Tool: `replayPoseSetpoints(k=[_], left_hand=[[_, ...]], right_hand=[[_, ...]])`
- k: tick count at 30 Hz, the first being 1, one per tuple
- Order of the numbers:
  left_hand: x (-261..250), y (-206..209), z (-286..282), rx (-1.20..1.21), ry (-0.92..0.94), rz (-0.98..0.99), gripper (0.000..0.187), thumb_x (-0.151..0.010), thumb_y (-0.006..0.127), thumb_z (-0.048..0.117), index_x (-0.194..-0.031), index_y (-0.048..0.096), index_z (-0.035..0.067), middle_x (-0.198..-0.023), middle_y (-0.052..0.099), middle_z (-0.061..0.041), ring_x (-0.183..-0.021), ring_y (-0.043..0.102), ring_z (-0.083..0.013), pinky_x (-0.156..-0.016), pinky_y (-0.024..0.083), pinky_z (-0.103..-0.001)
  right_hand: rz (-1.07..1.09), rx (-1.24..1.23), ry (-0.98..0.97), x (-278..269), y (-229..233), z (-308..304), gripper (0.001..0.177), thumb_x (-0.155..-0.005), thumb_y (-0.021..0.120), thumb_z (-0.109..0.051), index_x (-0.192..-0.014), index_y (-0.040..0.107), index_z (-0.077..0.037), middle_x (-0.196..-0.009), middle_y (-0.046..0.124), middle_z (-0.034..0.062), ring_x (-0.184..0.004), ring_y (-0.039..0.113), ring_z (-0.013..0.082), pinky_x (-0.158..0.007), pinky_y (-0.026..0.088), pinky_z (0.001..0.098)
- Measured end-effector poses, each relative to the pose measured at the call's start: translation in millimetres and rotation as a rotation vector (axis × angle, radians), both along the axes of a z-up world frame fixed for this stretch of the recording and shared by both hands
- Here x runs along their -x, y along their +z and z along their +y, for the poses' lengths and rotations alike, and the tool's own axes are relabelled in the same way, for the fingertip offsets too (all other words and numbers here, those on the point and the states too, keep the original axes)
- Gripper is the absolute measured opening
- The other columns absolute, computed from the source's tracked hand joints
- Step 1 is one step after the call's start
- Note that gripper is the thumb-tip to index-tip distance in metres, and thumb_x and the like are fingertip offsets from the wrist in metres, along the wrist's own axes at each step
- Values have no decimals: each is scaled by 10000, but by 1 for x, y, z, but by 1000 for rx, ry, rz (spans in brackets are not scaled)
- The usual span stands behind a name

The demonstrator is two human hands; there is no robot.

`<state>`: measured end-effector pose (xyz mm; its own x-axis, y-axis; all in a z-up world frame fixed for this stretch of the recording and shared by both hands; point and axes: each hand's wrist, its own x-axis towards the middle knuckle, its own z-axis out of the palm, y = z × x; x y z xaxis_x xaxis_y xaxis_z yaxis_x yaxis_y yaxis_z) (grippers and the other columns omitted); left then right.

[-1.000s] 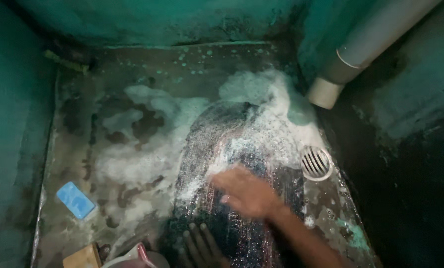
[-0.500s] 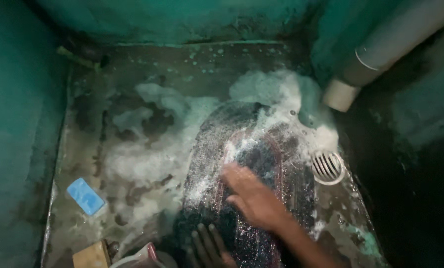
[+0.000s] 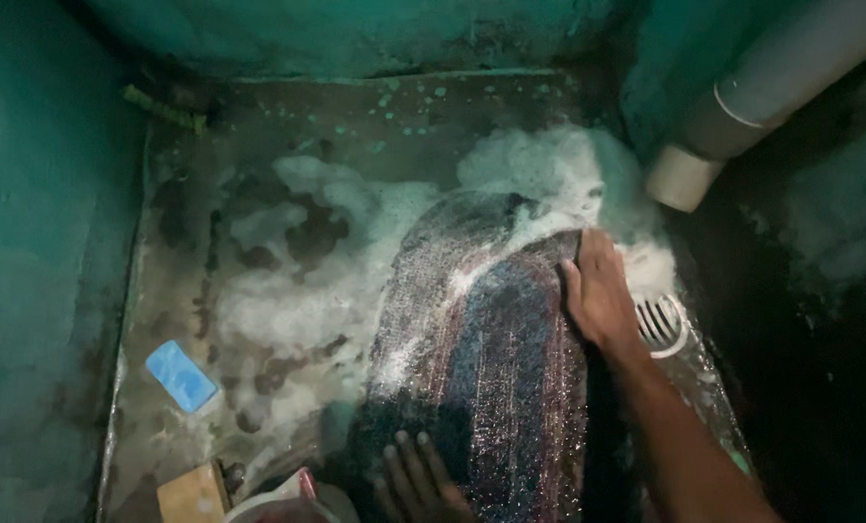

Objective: The person washes a floor mat in a bathroom by hand with soapy water, scrubbing its surface and rinsing it with water from a bucket.

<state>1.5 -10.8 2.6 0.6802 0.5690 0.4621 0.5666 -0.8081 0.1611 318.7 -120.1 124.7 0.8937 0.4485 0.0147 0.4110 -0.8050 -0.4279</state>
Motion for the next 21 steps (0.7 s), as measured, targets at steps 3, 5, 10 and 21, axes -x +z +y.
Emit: replayPoseSetpoints(k=[3, 5, 10, 21], left_hand=[[-5, 1, 2, -127, 3, -103, 458, -1041, 348, 144, -1450, 530, 46, -1528, 508, -194, -1431, 454, -384, -1166, 311, -601], [-3, -1, 4, -80, -16, -81, 472, -1032, 337, 179, -1433, 539, 32, -1504, 521, -214, -1403, 477, -386, -1146, 308, -605], [-5, -13, -1, -104, 17, -91, 424, -1087, 356, 204, -1425, 558, 48, -1501, 546, -195, -1397, 515, -381, -1174, 321, -603], [14, -9, 15, -119, -135, 152, 414, -1030, 444, 199, -1362, 577, -10, -1387, 597, -289, -1327, 543, -433, -1095, 386, -663]], right_hand=[[3, -74, 106, 39, 10, 19, 661, -1054, 320, -367, -1623, 160, -71, -1707, 153, 178, -1571, 139, 345, -1261, 109, 485], [97, 3, 399, 83, 19, 48, 646, -1044, 374, -343, -1616, 194, -103, -1715, 155, 136, -1578, 135, 316, -1258, 88, 482], [473, -18, 822, 150, 24, 95, 559, -1045, 406, -355, -1570, 323, -180, -1712, 250, 43, -1588, 222, 221, -1291, 142, 455], [141, 120, 293, -32, 9, 78, 679, -1049, 255, -503, -1624, 161, -154, -1724, 139, 122, -1572, 150, 325, -1276, 88, 498]])
